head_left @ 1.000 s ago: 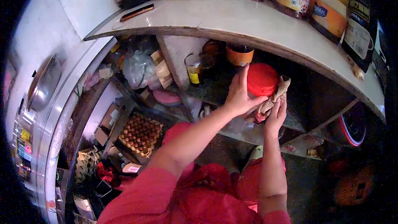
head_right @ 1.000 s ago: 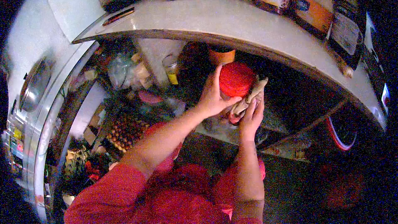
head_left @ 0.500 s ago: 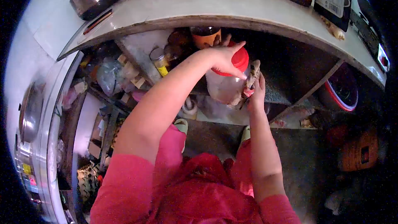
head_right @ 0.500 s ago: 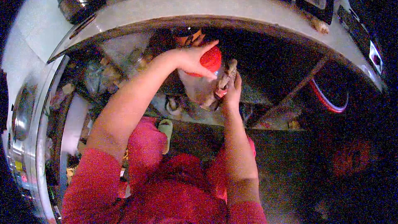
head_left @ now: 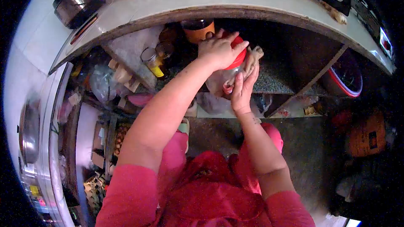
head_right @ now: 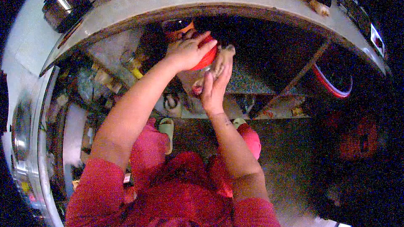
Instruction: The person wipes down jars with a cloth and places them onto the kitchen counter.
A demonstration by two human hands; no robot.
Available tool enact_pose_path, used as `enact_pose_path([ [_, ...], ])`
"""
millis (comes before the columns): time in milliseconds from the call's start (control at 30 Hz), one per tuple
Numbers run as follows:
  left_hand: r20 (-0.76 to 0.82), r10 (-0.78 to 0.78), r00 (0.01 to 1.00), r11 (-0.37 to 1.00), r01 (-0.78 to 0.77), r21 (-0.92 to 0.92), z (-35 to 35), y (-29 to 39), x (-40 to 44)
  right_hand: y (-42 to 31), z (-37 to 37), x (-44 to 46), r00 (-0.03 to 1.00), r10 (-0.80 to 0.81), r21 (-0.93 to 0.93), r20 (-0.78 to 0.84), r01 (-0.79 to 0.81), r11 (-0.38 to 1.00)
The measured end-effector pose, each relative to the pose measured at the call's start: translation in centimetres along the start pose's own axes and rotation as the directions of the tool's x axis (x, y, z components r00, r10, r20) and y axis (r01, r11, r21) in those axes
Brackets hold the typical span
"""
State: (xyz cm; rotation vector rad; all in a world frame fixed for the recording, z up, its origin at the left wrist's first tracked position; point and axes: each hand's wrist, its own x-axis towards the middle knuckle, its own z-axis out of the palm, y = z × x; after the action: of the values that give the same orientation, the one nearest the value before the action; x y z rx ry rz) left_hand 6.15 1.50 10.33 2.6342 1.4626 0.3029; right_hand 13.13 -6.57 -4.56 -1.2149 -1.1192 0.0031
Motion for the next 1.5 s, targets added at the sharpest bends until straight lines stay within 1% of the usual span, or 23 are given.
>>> enact_pose_path([
  [67,0.025,-0.031,0.999,0.999,0.031,-0.008,-0.4,0.3,-0.1,4.3,1.3,-2.4,0.969,0.244,0.072,0.036,-0.246,0.967],
  [100,0.007,-0.036,0.999,0.999,0.035,0.014,-0.3,0.4,0.0,4.7,1.3,-2.8,0.930,0.362,0.102,0.059,-0.367,0.925],
  [133,-0.010,-0.038,0.999,0.999,0.039,0.037,-0.1,0.4,0.1,4.9,1.3,-3.3,0.916,0.396,0.035,0.062,-0.398,0.917],
  [233,-0.052,-0.026,0.998,0.998,0.028,0.049,0.7,0.1,0.4,4.5,1.2,-3.0,0.896,0.433,0.204,0.093,-0.443,0.873],
  [267,-0.049,-0.021,0.999,0.999,0.023,0.041,0.8,-0.1,0.7,5.0,1.2,-3.3,0.920,0.384,0.054,0.072,-0.388,0.920],
  [333,-0.026,-0.036,0.999,0.999,0.036,0.024,0.7,0.1,0.8,2.5,0.7,-2.9,0.975,0.215,-0.009,0.049,-0.215,0.977],
  [400,0.010,-0.078,0.997,0.997,0.078,0.005,0.2,0.6,0.8,0.0,0.3,-2.2,0.998,0.050,-0.053,0.041,-0.048,0.997],
  [500,0.104,-0.070,0.992,0.997,0.073,-0.024,0.0,0.3,2.1,-0.9,0.3,-2.1,0.966,-0.219,-0.292,0.136,0.251,0.923],
  [533,0.103,-0.087,0.991,0.996,0.088,-0.004,-0.1,0.4,2.3,-1.3,0.6,-2.2,0.950,-0.287,-0.276,0.126,0.311,0.909],
  [567,0.103,-0.103,0.989,0.995,0.102,0.016,-0.1,0.5,2.6,-1.3,0.5,-2.1,0.913,-0.332,-0.360,0.236,0.400,0.843],
  [633,0.095,-0.122,0.988,0.992,0.117,0.055,-0.3,0.7,2.8,-1.5,-0.1,-2.0,0.811,-0.367,-0.482,0.455,0.571,0.665],
  [767,0.078,-0.138,0.987,0.988,0.131,0.085,0.1,0.0,4.2,-0.8,0.1,-3.9,0.662,-0.375,-0.521,0.649,0.746,0.416],
  [800,0.076,-0.142,0.987,0.988,0.136,0.078,-0.1,0.0,4.4,-0.9,0.1,-4.1,0.660,-0.357,-0.536,0.661,0.748,0.391],
  [900,0.106,-0.143,0.984,0.985,0.132,0.109,-0.4,-0.1,4.7,-1.1,-0.8,-4.2,0.666,-0.360,-0.513,0.653,0.739,0.436],
  [1000,0.122,-0.161,0.979,0.987,0.158,0.036,0.2,-0.6,5.5,-0.2,-2.5,-3.3,0.616,-0.416,-0.461,0.669,0.783,0.418],
  [1100,0.035,-0.121,0.992,0.988,0.124,-0.088,2.0,-1.6,5.8,0.3,-2.9,-2.8,0.693,-0.436,-0.469,0.575,0.715,0.518],
  [1133,0.007,-0.125,0.992,0.987,0.125,-0.103,2.2,-1.8,5.8,0.0,-3.2,-2.2,0.697,-0.460,-0.472,0.550,0.714,0.518],
  [1200,-0.042,-0.133,0.990,0.983,0.126,-0.137,2.9,-2.3,5.8,0.5,-2.7,-1.7,0.799,-0.401,-0.440,0.447,0.587,0.680],
  [1267,0.013,-0.059,0.998,0.967,0.060,-0.246,3.1,-3.1,6.5,0.8,-2.1,-1.7,0.873,-0.347,-0.401,0.342,0.470,0.787],
  [1367,0.080,0.035,0.996,0.898,0.004,-0.439,2.2,-3.9,6.0,1.0,-0.5,-1.6,0.971,-0.203,-0.316,0.130,0.234,0.919],
  [1400,0.099,0.068,0.993,0.860,-0.008,-0.511,1.6,-3.9,5.5,1.4,-0.4,-1.7,0.985,-0.114,-0.308,0.130,0.150,0.940],
  [1467,0.186,0.140,0.973,0.813,-0.006,-0.582,-0.1,-3.5,4.0,2.5,-0.2,-2.2,0.986,0.098,-0.152,0.135,-0.077,0.985],
  [1500,0.226,0.177,0.958,0.788,0.000,-0.616,-0.6,-3.6,3.6,3.1,-0.1,-2.3,0.968,0.202,-0.073,0.152,-0.193,0.979],
])
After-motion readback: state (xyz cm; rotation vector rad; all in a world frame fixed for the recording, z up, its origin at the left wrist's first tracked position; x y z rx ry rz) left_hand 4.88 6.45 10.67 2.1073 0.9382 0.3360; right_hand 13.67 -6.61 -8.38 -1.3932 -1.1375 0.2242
